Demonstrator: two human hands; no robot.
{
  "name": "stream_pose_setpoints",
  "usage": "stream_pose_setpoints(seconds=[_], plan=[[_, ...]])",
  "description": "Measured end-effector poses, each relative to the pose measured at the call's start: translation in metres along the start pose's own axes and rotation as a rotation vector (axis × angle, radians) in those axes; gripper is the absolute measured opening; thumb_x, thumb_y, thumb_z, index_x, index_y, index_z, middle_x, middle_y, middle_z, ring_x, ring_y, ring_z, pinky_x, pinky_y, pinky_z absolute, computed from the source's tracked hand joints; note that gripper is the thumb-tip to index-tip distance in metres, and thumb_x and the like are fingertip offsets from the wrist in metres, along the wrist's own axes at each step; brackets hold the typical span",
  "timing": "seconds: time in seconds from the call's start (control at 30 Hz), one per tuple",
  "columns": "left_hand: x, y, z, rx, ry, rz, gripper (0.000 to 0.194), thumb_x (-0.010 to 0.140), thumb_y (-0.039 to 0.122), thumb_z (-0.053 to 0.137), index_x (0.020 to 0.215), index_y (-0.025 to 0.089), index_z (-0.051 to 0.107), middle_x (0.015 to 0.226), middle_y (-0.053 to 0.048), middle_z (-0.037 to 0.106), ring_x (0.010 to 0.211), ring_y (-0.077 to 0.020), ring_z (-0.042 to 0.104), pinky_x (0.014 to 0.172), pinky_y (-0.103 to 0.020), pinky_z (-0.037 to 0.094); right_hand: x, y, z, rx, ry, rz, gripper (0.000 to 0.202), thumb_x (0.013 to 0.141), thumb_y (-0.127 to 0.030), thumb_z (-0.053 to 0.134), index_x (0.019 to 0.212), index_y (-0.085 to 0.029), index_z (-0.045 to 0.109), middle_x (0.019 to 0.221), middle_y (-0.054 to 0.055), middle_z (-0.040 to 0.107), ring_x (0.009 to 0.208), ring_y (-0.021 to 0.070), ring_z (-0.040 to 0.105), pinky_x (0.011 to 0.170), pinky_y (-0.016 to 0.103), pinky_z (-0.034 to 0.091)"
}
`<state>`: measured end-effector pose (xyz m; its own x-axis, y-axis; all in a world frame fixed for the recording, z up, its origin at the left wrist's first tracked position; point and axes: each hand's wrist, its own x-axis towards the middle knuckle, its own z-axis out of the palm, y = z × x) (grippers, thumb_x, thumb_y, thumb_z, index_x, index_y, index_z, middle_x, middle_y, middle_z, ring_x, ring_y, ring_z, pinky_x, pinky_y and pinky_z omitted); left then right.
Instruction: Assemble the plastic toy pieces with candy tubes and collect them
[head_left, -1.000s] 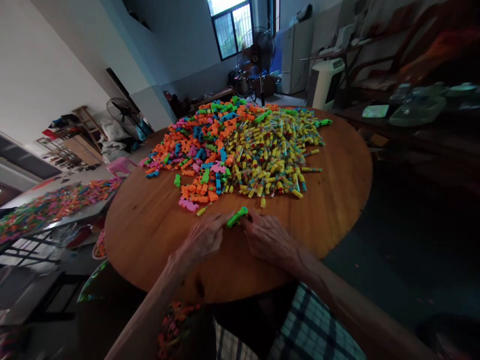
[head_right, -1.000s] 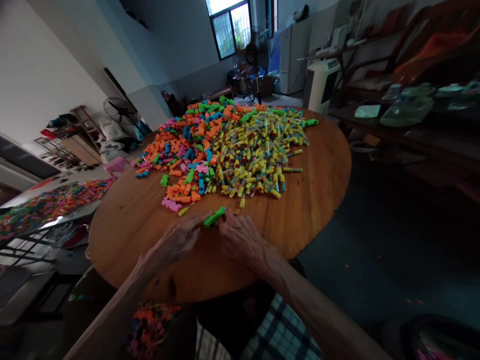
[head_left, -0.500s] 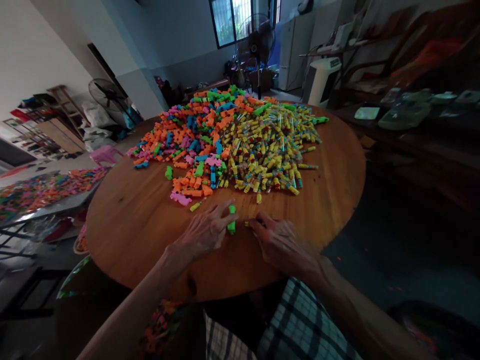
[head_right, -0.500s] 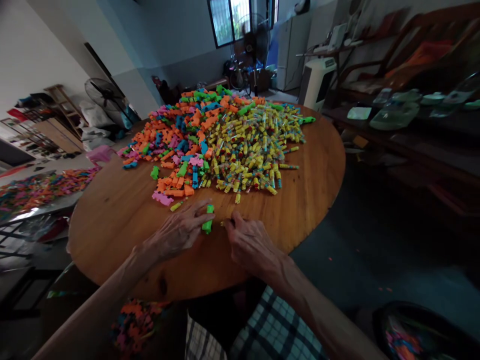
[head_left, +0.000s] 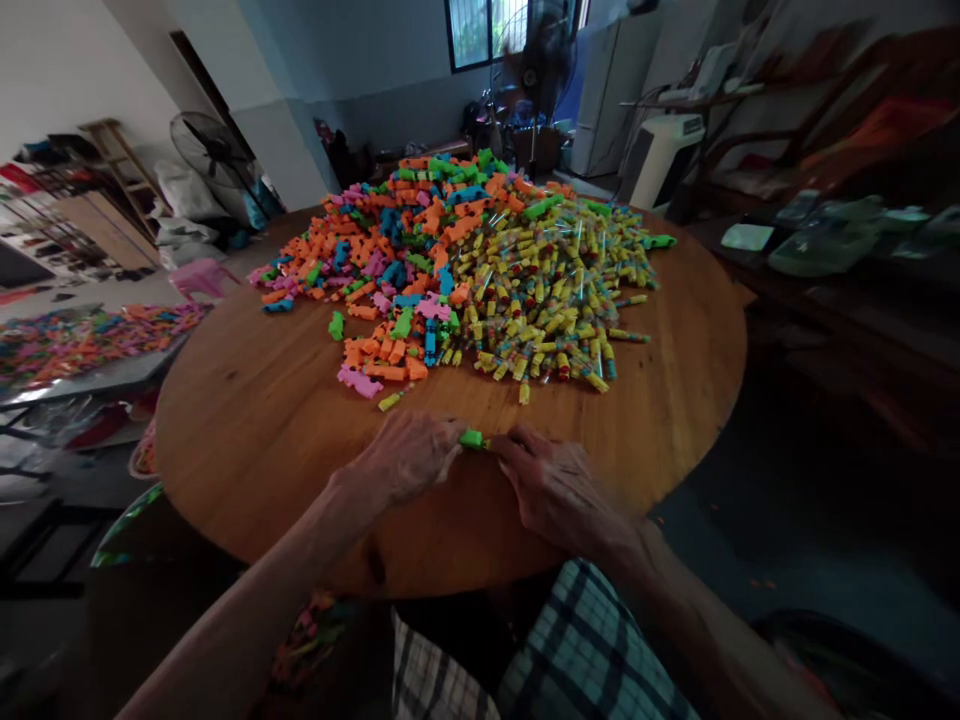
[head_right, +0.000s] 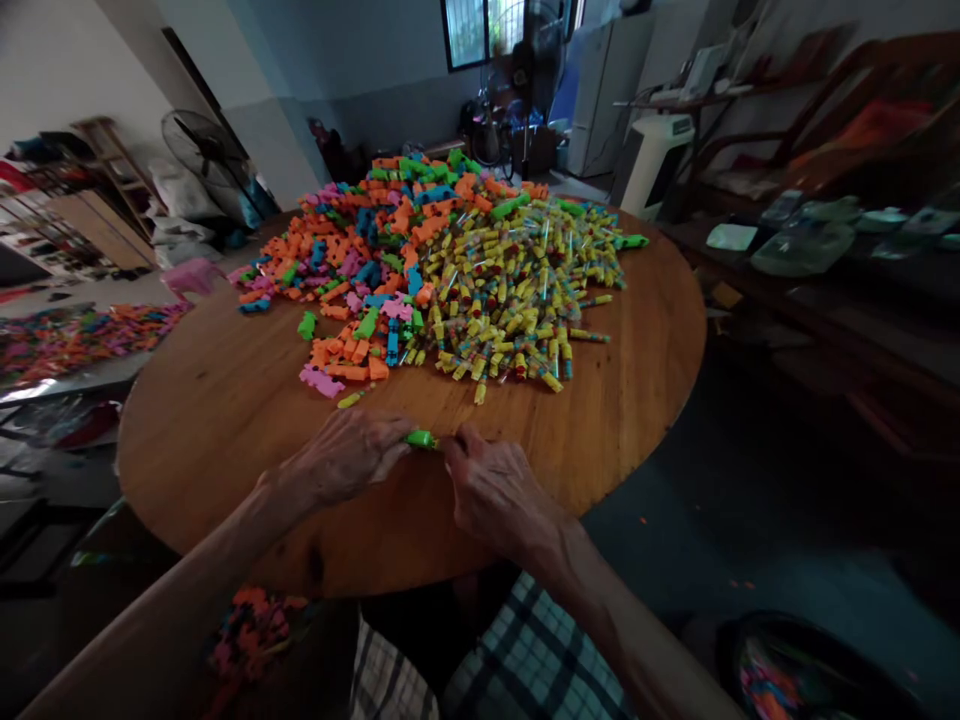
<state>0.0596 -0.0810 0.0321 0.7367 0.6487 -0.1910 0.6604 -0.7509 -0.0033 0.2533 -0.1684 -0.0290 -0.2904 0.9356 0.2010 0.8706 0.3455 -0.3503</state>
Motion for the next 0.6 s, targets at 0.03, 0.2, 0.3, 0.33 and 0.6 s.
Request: stream_pose_setpoints(seconds=[0.03,0.2,0.3,0.33,0.6], plan=[[0.000,0.000,-0.001,0.007,-0.012,-0.001,0.024,0.098,0.023,0.046,0.107,0.021,0.068,0.098,-0.005,0.071,0.079,-0.0210,0.064,0.061,-0.030,0.038,0.001,0.000,0.000,-0.009,-0.005,-0.001,0.026,0.098,-0.013,0.044,0.115,-0.016,0.063,0.103,0.008,0.061,0.071,0.0149,0.049,0.057,0.034,0.021],[0.001,0.001,-0.001,0.022,-0.031,-0.015,0.024,0.100,0.026,0.046,0.109,0.022,0.068,0.101,-0.004,0.071,0.078,-0.0212,0.063,0.059,-0.030,0.034,0.003,0.001,-0.003,-0.075,-0.036,-0.019,0.026,0.095,-0.012,0.044,0.114,-0.015,0.062,0.103,0.008,0.060,0.067,0.0145,0.046,0.057,0.035,0.019],[0.002,0.000,-0.001,0.044,-0.042,-0.004,0.024,0.100,0.025,0.047,0.109,0.022,0.068,0.102,-0.004,0.070,0.074,-0.0198,0.061,0.057,-0.029,0.032,0.003,0.002,-0.002,-0.119,-0.041,-0.056,0.029,0.092,-0.010,0.043,0.115,-0.014,0.061,0.102,0.008,0.058,0.065,0.0149,0.045,0.056,0.035,0.020],[0.003,-0.001,-0.001,0.047,-0.042,0.007,0.024,0.100,0.024,0.047,0.109,0.022,0.068,0.102,-0.004,0.070,0.072,-0.0192,0.060,0.056,-0.029,0.031,0.003,0.003,-0.002,-0.140,-0.045,-0.071,0.030,0.091,-0.009,0.044,0.115,-0.014,0.060,0.102,0.008,0.058,0.064,0.0148,0.044,0.056,0.035,0.020],[0.010,-0.012,0.001,0.066,-0.021,0.125,0.021,0.096,0.015,0.048,0.100,0.018,0.068,0.095,-0.004,0.067,0.060,-0.0134,0.051,0.053,-0.029,0.027,0.012,0.009,-0.002,-0.282,-0.153,-0.189,0.033,0.078,-0.009,0.050,0.110,-0.013,0.058,0.102,0.009,0.056,0.058,0.0126,0.037,0.052,0.035,0.018]])
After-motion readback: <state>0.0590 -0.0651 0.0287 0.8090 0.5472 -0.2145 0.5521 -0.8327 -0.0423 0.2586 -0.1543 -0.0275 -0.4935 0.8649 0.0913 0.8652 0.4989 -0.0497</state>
